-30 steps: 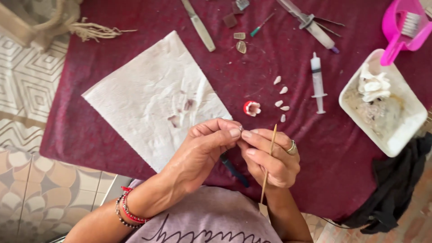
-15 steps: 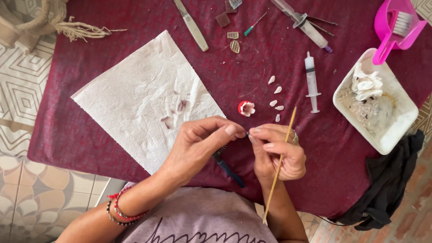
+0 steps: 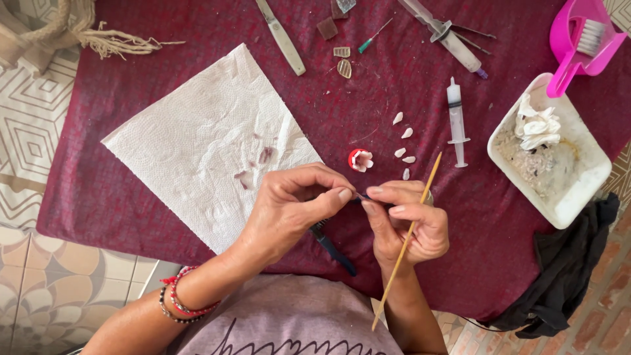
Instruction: Crafting a miniature flower by cutting small pieces with pliers and assembling them onto a base using a wooden stick.
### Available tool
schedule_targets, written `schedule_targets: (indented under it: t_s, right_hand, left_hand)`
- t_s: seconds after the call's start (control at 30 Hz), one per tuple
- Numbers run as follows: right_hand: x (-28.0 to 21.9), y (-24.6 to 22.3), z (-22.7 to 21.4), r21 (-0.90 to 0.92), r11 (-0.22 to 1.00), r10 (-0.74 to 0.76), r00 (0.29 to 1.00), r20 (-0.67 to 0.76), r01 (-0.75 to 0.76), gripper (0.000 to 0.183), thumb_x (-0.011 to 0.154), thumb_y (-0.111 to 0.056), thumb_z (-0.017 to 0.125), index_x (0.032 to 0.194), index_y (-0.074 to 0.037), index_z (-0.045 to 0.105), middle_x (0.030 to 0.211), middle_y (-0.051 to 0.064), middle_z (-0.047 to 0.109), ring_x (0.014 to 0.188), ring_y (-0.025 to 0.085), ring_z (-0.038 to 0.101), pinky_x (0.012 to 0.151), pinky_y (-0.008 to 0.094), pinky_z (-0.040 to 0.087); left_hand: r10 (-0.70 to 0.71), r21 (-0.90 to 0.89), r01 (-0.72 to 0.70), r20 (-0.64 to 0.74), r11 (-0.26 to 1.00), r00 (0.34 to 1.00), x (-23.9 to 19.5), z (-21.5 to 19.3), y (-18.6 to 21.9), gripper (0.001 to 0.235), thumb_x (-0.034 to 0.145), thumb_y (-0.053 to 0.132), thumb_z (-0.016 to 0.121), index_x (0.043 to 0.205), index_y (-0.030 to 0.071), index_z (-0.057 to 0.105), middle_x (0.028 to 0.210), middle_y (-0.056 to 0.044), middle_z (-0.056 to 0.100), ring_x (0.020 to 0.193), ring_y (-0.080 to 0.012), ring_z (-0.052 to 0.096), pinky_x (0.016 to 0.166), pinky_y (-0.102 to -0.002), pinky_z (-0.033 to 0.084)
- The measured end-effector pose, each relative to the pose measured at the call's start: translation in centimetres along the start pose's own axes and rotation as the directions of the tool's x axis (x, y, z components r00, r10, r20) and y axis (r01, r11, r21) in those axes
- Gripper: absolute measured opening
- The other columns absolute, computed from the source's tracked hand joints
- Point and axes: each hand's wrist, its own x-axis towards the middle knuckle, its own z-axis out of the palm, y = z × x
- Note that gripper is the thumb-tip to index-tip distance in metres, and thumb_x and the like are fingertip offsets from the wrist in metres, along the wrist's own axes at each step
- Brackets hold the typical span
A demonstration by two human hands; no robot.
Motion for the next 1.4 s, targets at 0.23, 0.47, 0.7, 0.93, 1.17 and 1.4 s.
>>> schedule_targets:
  t_s: [0.23,0.47,0.7,0.93,1.17,1.4]
  right_hand:
    - [-0.2,-0.4,0.3,0.081,0.985,0.153,0.988,-0.022,-0.151,0.031,0.09,-0.003,0.073,0.098,-0.014,0.045,0.088,0.018,0.07,0.082,0.03,0.069,0.087,0.039,0.055]
    - [0.3,-0.5,1.0,0.166,0.967,0.21,0.972,-0.105,-0.191,0.032,0.088,0.001,0.072,0.094,-0.014,0.045,0.084,0.016,0.069,0.078,0.026,0.067,0.086,0.038,0.053]
    - [1.5,0.5,-0.6,-0.184,0.982,-0.038,0.999,-0.022,0.033,0.034,0.095,0.001,0.069,0.092,-0.013,0.039,0.089,0.017,0.071,0.081,0.029,0.067,0.085,0.039,0.056]
    - [2.6,3.3,-1.6,-0.295,0.888,-0.32,0.934,0.158,0.354,0.039,0.084,0.01,0.085,0.071,-0.007,0.052,0.084,0.018,0.079,0.065,0.031,0.069,0.066,0.036,0.057]
    - [2.3,4.5,-1.1,-0.334,0.85,-0.35,0.91,0.221,0.408,0.037,0.083,0.01,0.085,0.068,-0.007,0.057,0.083,0.014,0.08,0.064,0.029,0.069,0.064,0.035,0.059]
    - [2.7,4.0,-0.6,-0.369,0.836,-0.316,0.906,0.28,0.406,0.035,0.087,0.009,0.083,0.068,-0.006,0.057,0.084,0.012,0.08,0.061,0.029,0.066,0.061,0.035,0.058]
  left_hand:
    - [0.356,0.229,-0.355,0.037,0.906,0.934,0.1,0.1,0.0,0.006,0.097,0.006,0.07,0.1,0.008,0.074,0.101,-0.009,0.076,0.093,-0.0179,0.072,0.087,-0.029,0.057]
    - [0.561,0.367,-0.556,0.105,0.746,0.821,0.3,0.1,-0.9,0.006,0.098,0.001,0.07,0.103,0.005,0.071,0.104,-0.011,0.073,0.092,-0.0246,0.069,0.087,-0.035,0.054]
    - [0.576,0.556,-0.553,0.156,0.62,0.802,1.1,-0.7,-1.1,0.01,0.1,-0.003,0.065,0.109,-0.003,0.068,0.11,-0.016,0.071,0.092,-0.0296,0.064,0.086,-0.039,0.052]
    - [0.616,0.622,-0.493,0.022,0.608,0.787,1.5,-1.1,-3.2,0.014,0.092,-0.009,0.068,0.103,-0.003,0.074,0.1,-0.017,0.074,0.092,-0.038,0.072,0.079,-0.046,0.059]
    - [0.599,0.647,-0.488,0.06,0.586,0.799,1.5,-1.2,-3.8,0.014,0.091,-0.007,0.067,0.102,-0.001,0.074,0.101,-0.014,0.074,0.092,-0.0354,0.071,0.079,-0.043,0.058]
    - [0.602,0.651,-0.49,0.062,0.58,0.796,1.5,-1.2,-3.6,0.014,0.091,-0.007,0.067,0.101,0.001,0.073,0.1,-0.013,0.074,0.092,-0.0343,0.071,0.077,-0.042,0.057]
